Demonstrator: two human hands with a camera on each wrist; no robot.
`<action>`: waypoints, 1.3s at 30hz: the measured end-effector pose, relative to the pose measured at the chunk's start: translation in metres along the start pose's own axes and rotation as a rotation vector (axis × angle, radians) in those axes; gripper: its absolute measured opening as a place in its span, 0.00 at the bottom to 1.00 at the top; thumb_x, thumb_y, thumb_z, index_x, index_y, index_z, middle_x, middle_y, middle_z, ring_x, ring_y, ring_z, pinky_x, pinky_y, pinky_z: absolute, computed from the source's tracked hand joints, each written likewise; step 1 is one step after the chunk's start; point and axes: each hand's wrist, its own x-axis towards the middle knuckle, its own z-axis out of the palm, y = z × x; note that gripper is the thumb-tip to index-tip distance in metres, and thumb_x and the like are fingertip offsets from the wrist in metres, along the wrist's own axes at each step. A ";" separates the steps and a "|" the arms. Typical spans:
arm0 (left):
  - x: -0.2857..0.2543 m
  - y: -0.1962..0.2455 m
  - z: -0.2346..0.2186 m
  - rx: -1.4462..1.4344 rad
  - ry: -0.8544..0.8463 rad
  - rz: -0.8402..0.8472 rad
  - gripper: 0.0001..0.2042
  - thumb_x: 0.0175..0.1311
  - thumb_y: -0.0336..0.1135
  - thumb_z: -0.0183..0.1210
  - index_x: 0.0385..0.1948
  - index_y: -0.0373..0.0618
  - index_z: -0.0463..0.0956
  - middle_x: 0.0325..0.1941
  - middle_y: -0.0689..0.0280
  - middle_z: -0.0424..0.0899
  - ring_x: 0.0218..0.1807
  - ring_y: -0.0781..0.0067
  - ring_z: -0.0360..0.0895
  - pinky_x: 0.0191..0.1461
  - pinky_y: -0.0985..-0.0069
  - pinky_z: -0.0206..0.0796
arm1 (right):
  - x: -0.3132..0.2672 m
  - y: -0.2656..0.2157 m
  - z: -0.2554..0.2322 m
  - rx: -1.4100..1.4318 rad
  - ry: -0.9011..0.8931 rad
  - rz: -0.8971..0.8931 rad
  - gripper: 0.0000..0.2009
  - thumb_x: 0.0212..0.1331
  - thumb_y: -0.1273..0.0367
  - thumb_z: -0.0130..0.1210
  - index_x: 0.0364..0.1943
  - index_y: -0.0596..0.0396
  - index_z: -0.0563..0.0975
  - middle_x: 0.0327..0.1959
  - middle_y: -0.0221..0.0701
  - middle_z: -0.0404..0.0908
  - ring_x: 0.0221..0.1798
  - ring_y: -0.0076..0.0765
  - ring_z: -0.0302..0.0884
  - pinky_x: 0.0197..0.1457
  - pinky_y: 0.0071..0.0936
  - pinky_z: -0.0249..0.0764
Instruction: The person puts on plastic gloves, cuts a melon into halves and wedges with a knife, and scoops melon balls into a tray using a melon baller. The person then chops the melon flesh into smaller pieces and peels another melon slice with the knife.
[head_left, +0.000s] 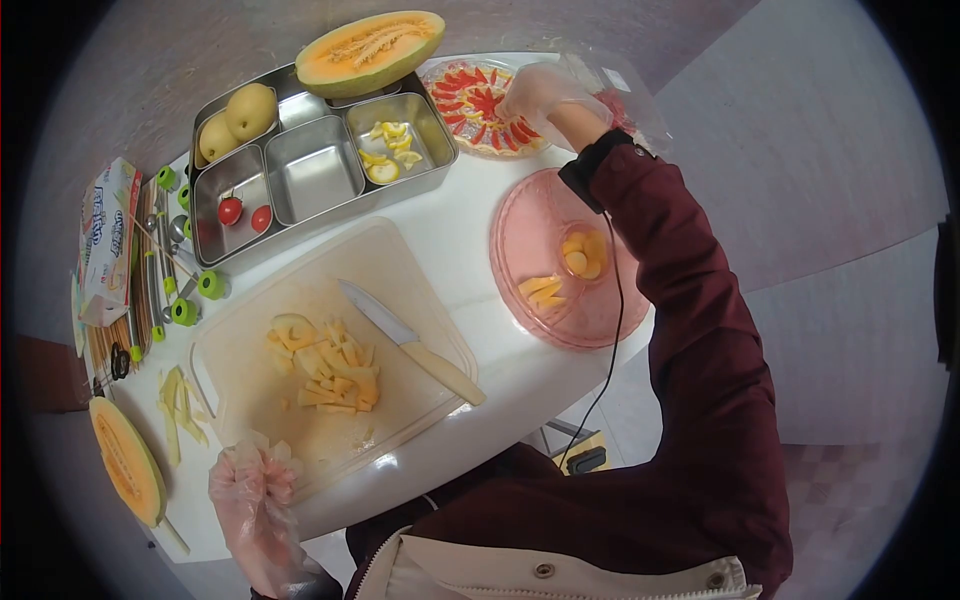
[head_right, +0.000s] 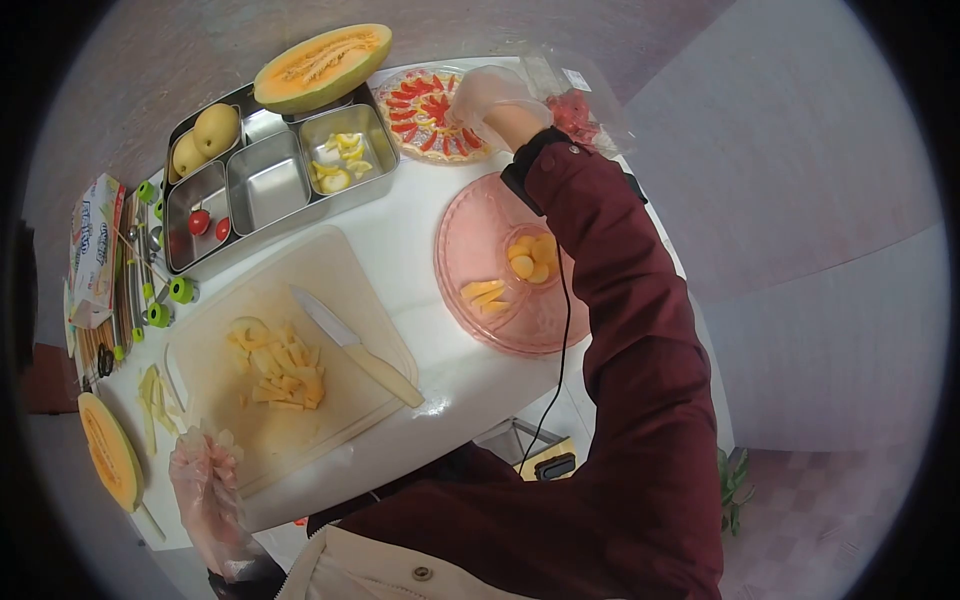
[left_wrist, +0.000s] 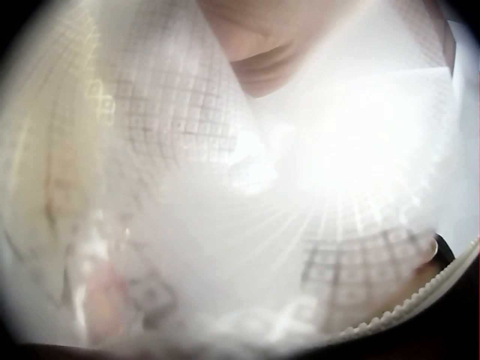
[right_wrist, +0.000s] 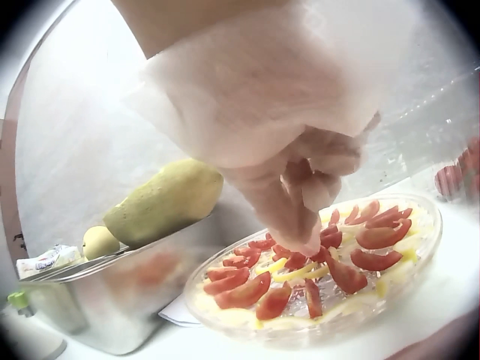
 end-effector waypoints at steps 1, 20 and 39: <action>0.001 0.000 -0.001 0.000 0.001 -0.001 0.18 0.62 0.40 0.75 0.29 0.45 0.70 0.32 0.72 0.70 0.31 0.77 0.67 0.35 0.78 0.63 | 0.000 -0.001 0.000 0.000 -0.001 -0.001 0.20 0.53 0.53 0.70 0.44 0.51 0.90 0.45 0.42 0.90 0.47 0.50 0.88 0.52 0.41 0.82; 0.003 0.002 -0.003 -0.013 -0.020 -0.031 0.17 0.64 0.37 0.73 0.30 0.44 0.69 0.31 0.71 0.69 0.32 0.75 0.67 0.36 0.77 0.65 | 0.002 -0.006 0.008 -0.028 0.027 0.011 0.18 0.53 0.53 0.71 0.42 0.48 0.90 0.46 0.39 0.90 0.48 0.47 0.88 0.52 0.39 0.82; 0.003 0.001 -0.007 -0.024 -0.074 -0.009 0.17 0.62 0.39 0.75 0.34 0.44 0.72 0.35 0.71 0.71 0.34 0.76 0.71 0.37 0.77 0.68 | -0.001 -0.002 0.002 -0.027 0.038 0.004 0.20 0.52 0.53 0.71 0.43 0.50 0.90 0.46 0.40 0.90 0.47 0.50 0.88 0.52 0.41 0.82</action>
